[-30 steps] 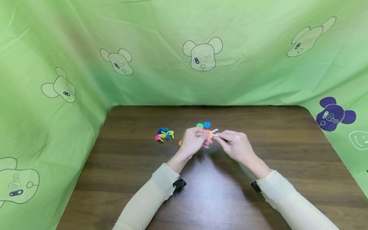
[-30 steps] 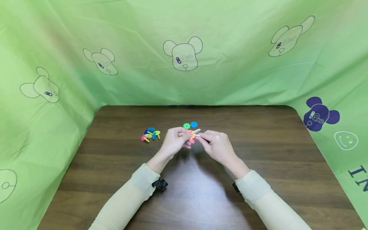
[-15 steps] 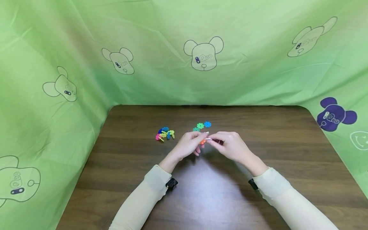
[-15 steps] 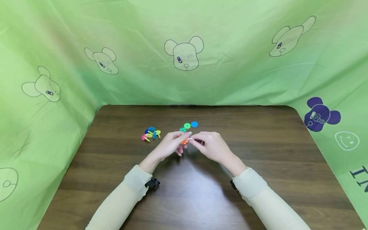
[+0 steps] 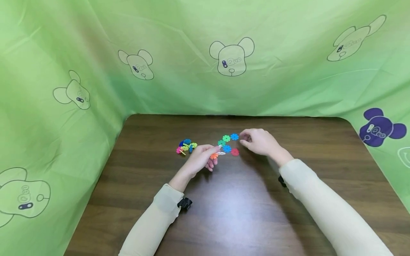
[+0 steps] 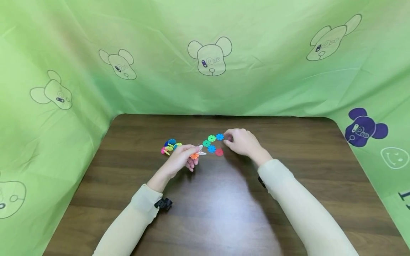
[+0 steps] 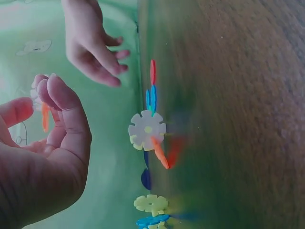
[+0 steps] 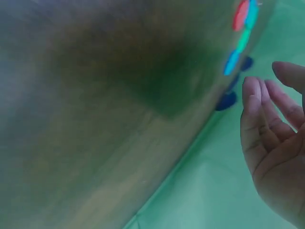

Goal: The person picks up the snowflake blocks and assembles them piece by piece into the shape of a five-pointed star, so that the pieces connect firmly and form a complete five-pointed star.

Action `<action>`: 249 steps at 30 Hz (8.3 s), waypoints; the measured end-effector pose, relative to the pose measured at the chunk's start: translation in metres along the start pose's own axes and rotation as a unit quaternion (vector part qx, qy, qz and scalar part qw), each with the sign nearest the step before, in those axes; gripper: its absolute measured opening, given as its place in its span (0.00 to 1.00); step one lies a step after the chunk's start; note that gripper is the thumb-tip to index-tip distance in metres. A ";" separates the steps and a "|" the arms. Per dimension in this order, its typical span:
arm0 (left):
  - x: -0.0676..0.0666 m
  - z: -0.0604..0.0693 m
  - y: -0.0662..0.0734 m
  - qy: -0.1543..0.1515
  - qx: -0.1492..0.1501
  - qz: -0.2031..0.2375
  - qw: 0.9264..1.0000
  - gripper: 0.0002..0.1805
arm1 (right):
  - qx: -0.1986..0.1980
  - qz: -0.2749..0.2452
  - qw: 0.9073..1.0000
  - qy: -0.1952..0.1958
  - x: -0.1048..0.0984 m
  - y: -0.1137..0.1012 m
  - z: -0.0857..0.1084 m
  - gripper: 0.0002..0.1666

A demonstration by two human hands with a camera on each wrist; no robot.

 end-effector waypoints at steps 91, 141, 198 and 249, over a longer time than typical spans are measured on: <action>0.017 0.003 0.002 -0.004 0.020 -0.095 0.995 0.16 | 0.041 -0.295 0.951 -0.084 0.028 -0.051 0.037 0.22; -0.028 0.001 -0.015 0.021 -0.021 -0.119 0.993 0.13 | 0.068 -0.246 0.966 0.029 0.035 -0.033 0.006 0.16; 0.017 -0.017 -0.005 -0.009 -0.008 -0.092 0.996 0.09 | 0.119 -0.555 0.823 0.035 0.039 -0.027 0.028 0.24; -0.013 0.002 -0.022 0.055 -0.039 0.008 0.998 0.27 | 0.081 -0.086 0.993 -0.006 0.025 0.004 0.015 0.26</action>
Point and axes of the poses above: each hand's wrist, its own z-axis away from the middle knuckle, its own x-axis out of the palm, y = z × x, the point moved 10 cm from there along -z, towards the middle knuckle, and after that the axes turned 12 degrees about -z, right-handed, at the moved point
